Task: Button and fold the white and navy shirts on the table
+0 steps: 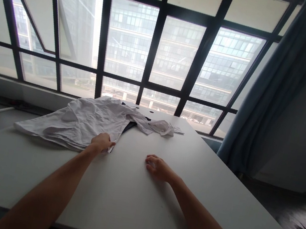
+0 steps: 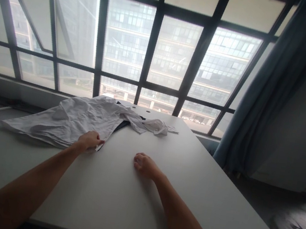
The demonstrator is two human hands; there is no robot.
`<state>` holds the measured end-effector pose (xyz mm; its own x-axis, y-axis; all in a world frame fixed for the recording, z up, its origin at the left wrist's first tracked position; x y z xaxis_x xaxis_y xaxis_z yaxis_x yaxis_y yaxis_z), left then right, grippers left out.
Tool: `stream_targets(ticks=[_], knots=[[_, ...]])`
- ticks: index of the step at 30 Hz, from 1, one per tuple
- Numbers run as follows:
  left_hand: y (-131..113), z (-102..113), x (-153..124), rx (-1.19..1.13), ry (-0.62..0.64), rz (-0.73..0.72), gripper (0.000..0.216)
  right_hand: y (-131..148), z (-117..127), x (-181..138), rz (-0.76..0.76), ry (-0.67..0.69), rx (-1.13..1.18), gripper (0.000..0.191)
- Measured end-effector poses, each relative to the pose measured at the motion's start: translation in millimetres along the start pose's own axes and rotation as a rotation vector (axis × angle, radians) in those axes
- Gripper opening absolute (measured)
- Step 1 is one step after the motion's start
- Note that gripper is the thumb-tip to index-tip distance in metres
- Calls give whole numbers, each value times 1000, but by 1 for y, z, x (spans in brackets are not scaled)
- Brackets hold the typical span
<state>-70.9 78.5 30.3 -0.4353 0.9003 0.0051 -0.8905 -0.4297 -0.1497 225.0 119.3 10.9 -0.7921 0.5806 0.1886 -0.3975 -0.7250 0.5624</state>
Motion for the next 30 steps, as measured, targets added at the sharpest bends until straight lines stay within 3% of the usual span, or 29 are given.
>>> stream_targets(ticks=[7,11,13,16,18,20,21,24,26,27,30], knots=[[13,54,-9,-155,-411,32,38,2,1,1,-10,-8,16,29],[-37,76,-45,-387,-433,-368,35,2,3,0,6,-16,17,28],[-70,75,-71,-544,-300,-597,42,-1,4,0,-6,-51,28,34],[-112,49,-103,-616,200,-854,54,-8,9,1,-17,-159,69,49],[-121,31,-117,-619,528,-928,59,-14,11,2,-36,-221,95,61],[-114,25,-113,-657,655,-915,65,-20,12,2,-74,-258,95,72],[-106,26,-104,-668,615,-877,68,-22,12,2,-88,-268,83,76],[-67,34,-61,-464,212,-665,61,-19,8,4,-55,-236,6,75],[-39,35,-38,-204,5,-493,48,-8,2,8,37,-162,-45,58],[-28,31,-31,-98,-13,-429,42,0,-2,10,102,-114,-56,49],[-13,10,-20,26,109,-374,38,21,-6,13,254,23,-49,34]])
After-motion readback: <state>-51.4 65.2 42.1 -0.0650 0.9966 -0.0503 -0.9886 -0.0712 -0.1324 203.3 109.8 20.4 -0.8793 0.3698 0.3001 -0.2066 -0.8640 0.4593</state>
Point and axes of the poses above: each hand's wrist, its own x-axis towards the middle knuckle, its own z-axis out of the back of the hand, y = z × x, the point moved 7 cm from there along x, towards the middle knuckle, and after that the axes turned 8 degrees about x, right-handed, at the moved point
